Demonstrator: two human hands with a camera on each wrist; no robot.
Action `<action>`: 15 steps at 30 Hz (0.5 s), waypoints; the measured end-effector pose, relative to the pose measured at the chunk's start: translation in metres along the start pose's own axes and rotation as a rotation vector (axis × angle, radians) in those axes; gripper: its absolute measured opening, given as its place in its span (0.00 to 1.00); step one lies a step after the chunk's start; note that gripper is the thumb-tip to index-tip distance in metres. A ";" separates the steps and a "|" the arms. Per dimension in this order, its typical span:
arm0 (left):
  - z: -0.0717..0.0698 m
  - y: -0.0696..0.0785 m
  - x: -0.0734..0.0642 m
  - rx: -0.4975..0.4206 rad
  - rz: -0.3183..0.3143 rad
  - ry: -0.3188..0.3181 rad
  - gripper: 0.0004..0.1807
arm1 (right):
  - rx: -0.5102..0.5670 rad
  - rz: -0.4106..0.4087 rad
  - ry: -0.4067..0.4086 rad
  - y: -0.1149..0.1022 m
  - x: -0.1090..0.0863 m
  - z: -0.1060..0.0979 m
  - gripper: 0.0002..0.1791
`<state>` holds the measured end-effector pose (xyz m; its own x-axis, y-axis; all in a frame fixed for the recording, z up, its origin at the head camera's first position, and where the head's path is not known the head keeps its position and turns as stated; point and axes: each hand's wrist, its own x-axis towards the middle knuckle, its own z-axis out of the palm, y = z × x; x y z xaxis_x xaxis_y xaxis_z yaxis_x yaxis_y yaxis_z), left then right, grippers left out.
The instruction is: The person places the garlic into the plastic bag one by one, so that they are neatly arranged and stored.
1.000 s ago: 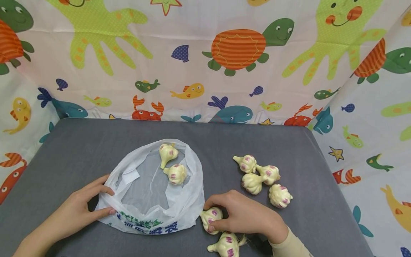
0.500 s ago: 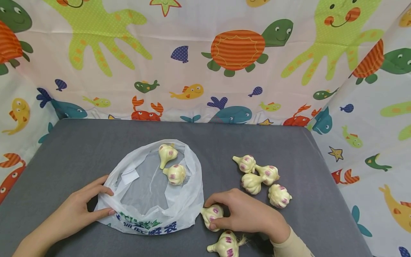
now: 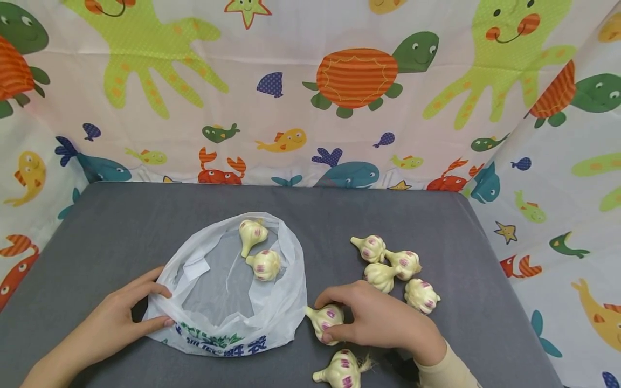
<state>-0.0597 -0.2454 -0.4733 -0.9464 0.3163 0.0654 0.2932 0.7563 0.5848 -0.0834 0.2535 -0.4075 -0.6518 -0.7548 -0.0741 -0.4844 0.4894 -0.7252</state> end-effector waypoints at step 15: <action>0.003 -0.003 -0.001 -0.015 0.016 0.017 0.25 | -0.136 0.012 0.072 -0.009 0.008 -0.023 0.18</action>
<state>-0.0588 -0.2465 -0.4772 -0.9436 0.3189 0.0885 0.3068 0.7424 0.5956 -0.0974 0.2532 -0.3863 -0.6959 -0.7176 -0.0294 -0.5474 0.5564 -0.6251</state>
